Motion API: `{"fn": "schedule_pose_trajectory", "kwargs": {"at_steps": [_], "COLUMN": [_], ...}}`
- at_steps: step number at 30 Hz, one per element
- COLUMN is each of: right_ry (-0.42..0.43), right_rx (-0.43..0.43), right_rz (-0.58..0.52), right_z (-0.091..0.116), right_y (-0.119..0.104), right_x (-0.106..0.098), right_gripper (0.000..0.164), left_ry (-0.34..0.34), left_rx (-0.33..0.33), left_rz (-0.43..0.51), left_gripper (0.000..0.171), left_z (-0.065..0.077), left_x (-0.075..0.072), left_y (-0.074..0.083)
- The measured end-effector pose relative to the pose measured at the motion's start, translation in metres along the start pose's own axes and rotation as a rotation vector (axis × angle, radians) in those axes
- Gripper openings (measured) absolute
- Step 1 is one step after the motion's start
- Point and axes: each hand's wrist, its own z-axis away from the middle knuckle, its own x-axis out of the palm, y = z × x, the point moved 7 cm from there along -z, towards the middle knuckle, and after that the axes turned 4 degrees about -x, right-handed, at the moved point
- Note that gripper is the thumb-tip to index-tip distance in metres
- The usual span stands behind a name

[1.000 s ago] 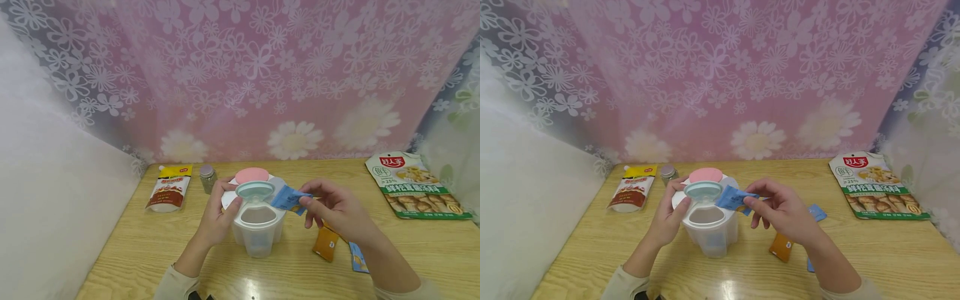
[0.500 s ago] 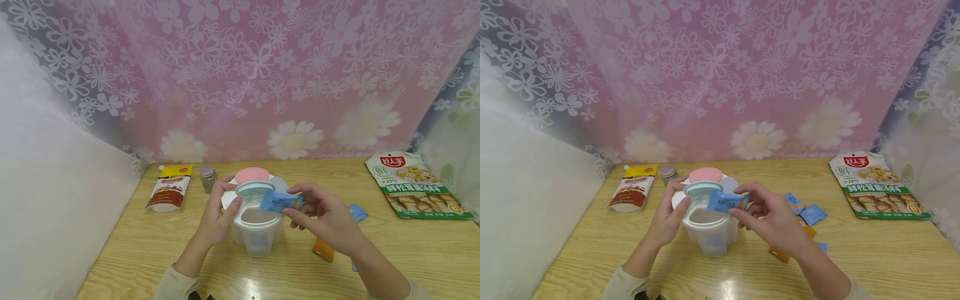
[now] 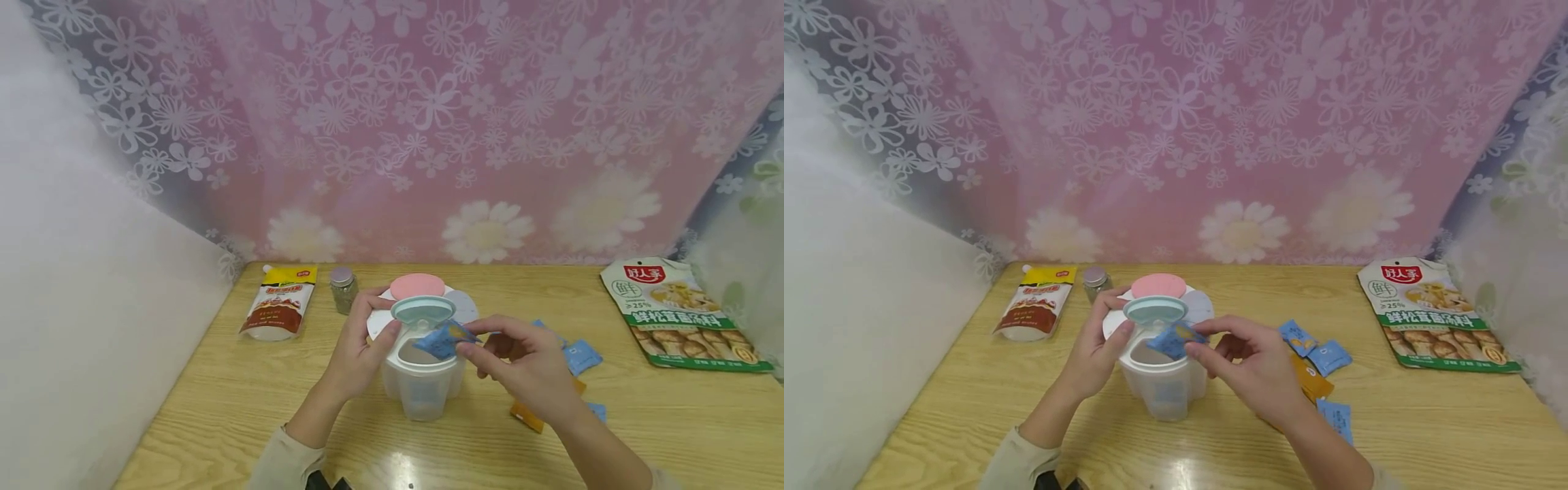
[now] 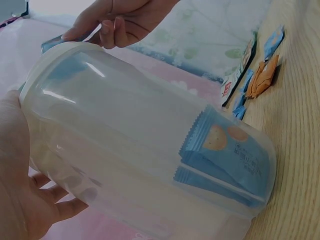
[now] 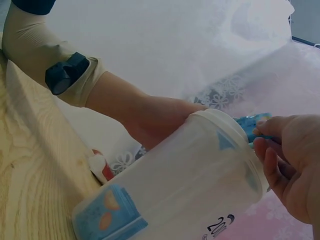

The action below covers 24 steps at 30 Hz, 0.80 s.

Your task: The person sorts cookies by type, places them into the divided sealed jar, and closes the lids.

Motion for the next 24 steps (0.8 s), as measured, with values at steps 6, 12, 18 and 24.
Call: {"fn": "schedule_pose_trajectory", "kwargs": {"at_steps": [6,12,18,24], "right_ry": [0.011,-0.035,-0.070,-0.098], "right_rx": [0.089,0.246,0.252,0.215], "right_rz": [0.010,-0.099,-0.201,-0.220], "right_z": [0.001,0.000,-0.005,-0.008], "right_y": [0.006,0.018,0.023,0.030], "right_x": [0.001,-0.005,-0.016,-0.034], "right_gripper": [0.022,0.017,0.021,0.024], "left_ry": [-0.007,-0.002,0.006,0.002], "left_rx": [-0.003,-0.005,-0.011,-0.018], "left_rz": [-0.001,0.003,0.001,0.002], "left_gripper": [0.023,0.023,0.023,0.024], "left_z": [-0.001,-0.001,-0.001,0.000], "left_x": [0.001,0.001,0.000,0.000], "left_y": [0.003,0.004,0.003,0.003]}}
